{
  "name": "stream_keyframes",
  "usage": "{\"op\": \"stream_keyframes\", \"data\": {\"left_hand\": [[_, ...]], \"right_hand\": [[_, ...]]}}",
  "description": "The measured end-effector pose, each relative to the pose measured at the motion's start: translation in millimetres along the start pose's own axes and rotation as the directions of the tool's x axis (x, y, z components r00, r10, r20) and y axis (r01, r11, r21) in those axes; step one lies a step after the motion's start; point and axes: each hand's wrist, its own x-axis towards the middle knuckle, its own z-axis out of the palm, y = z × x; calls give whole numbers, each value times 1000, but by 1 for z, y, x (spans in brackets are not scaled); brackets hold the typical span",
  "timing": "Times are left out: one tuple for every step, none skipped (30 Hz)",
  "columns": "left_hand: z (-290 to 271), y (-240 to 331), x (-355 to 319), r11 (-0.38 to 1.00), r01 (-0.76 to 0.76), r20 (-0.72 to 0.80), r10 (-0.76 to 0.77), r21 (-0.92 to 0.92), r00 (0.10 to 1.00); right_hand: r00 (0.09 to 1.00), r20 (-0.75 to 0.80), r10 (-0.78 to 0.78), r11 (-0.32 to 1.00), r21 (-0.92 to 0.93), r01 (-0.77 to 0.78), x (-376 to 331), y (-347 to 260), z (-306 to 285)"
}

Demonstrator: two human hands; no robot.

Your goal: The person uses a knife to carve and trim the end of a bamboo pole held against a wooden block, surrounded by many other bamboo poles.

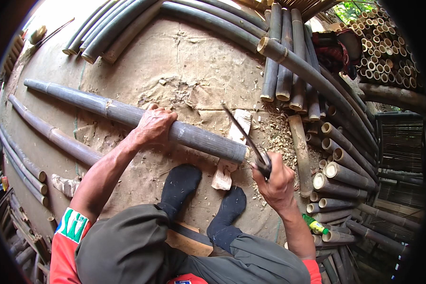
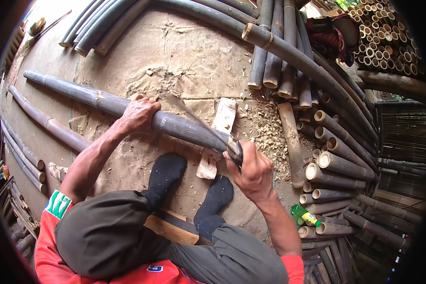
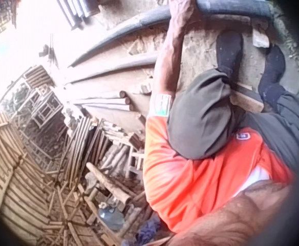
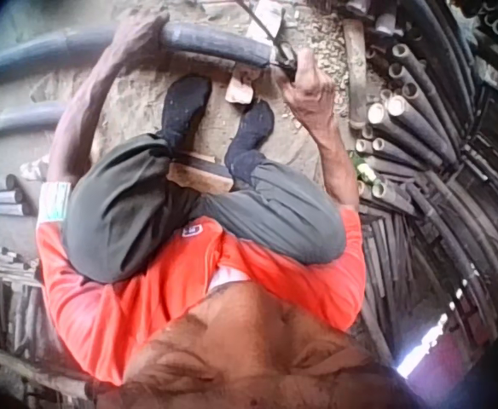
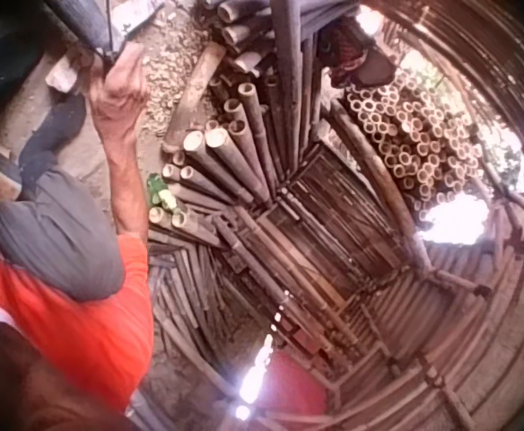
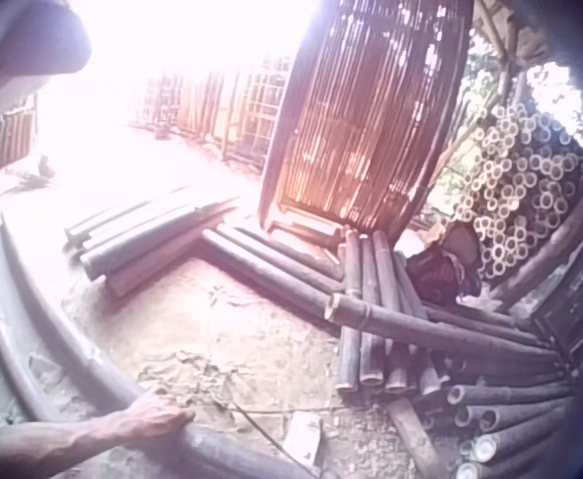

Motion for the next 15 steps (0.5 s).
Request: {"op": "stream_keyframes", "data": {"left_hand": [[-1,0,2,1000,2,9,-2,-3,1000],[-2,4,5,1000,-6,24,6,-6,1000],[-4,8,10,1000,-15,30,15,-11,999],[3,6,12,999,-39,-4,39,-23,999],[15,-6,2,999,-24,-35,23,-21,999],[20,-13,4,999,-33,-71,31,-19,997],[28,-4,-10,999,-42,-71,39,-33,997],[22,4,-10,998,-46,-112,42,-36,993],[13,4,-3,999,-43,-162,40,-19,986],[14,3,-9,999,-41,-191,45,24,981],[11,3,-6,999,-47,-228,52,26,972],[13,4,-9,998,-48,-235,55,33,970],[15,6,-12,998,-49,-242,57,41,969],[14,8,-9,997,-61,-251,70,46,965],[17,7,-8,997,-64,-256,75,52,964]], "right_hand": [[992,96,87,995,-58,-81,-15,19,15],[965,184,187,978,-125,-166,-44,51,38],[922,259,287,949,-205,-239,-64,77,54],[802,365,473,871,-328,-365,-69,92,61],[867,342,362,911,-327,-251,-54,79,53],[898,320,301,929,-310,-201,-34,75,45],[901,330,280,939,-290,-186,-38,60,38],[915,290,280,945,-249,-211,-28,44,21],[935,236,266,955,-198,-222,-8,28,11],[939,210,271,960,-131,-248,-7,12,8],[975,134,178,983,-74,-170,-7,11,7],[995,52,85,996,-22,-84,-8,9,7],[999,-35,-6,1000,23,6,-9,8,7],[995,-92,-41,999,32,44,-36,40,29],[982,138,128,987,-118,-112,-57,64,45]]}}
